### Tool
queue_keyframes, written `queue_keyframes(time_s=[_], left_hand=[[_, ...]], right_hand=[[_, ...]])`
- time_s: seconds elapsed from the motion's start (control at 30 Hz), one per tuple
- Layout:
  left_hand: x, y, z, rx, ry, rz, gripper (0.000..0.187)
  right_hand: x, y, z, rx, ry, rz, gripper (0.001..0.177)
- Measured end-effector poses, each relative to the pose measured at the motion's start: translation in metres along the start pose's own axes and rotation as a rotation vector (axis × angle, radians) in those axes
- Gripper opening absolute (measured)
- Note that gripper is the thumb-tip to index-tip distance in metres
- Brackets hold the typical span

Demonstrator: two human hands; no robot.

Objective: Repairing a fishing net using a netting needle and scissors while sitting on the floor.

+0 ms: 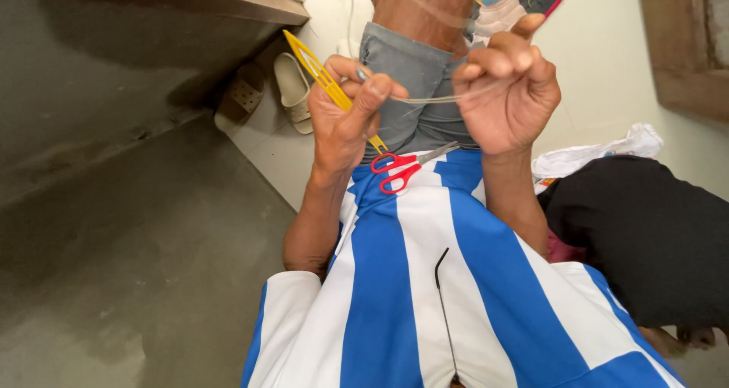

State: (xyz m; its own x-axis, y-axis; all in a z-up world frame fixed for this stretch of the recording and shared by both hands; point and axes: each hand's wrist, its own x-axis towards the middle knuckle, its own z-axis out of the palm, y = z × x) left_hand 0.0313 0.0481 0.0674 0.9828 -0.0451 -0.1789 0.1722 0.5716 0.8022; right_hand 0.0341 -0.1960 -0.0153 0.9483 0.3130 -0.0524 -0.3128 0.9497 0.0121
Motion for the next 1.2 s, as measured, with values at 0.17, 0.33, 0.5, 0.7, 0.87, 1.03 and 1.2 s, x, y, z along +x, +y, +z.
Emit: queue_keyframes(time_s=[0.17, 0.33, 0.5, 0.7, 0.87, 1.03, 1.2], left_hand=[[0.013, -0.003, -0.009, -0.058, 0.033, 0.038, 0.018], [0.012, -0.003, -0.012, 0.01, 0.048, 0.057, 0.018], [0.008, -0.003, -0.011, 0.084, 0.077, 0.097, 0.021], [0.0, -0.015, -0.026, -0.073, 0.137, 0.007, 0.038], [-0.002, -0.004, -0.025, -0.171, 0.156, -0.023, 0.015], [-0.003, -0.011, -0.025, -0.173, 0.131, -0.054, 0.013], [0.009, -0.009, -0.024, 0.14, 0.207, 0.1, 0.013]], right_hand=[[-0.007, -0.022, 0.005, -0.169, 0.096, -0.049, 0.029], [0.013, 0.005, 0.042, -1.192, 0.351, -0.253, 0.016], [0.04, 0.031, 0.073, -2.298, 0.089, -0.56, 0.036], [0.032, 0.024, 0.05, -2.51, -0.56, -0.455, 0.028], [0.027, 0.011, 0.05, -1.98, -0.498, -0.261, 0.043], [0.024, 0.004, 0.059, -1.836, -0.197, -0.499, 0.044], [0.012, 0.004, 0.067, -2.037, -0.128, -0.703, 0.053]])
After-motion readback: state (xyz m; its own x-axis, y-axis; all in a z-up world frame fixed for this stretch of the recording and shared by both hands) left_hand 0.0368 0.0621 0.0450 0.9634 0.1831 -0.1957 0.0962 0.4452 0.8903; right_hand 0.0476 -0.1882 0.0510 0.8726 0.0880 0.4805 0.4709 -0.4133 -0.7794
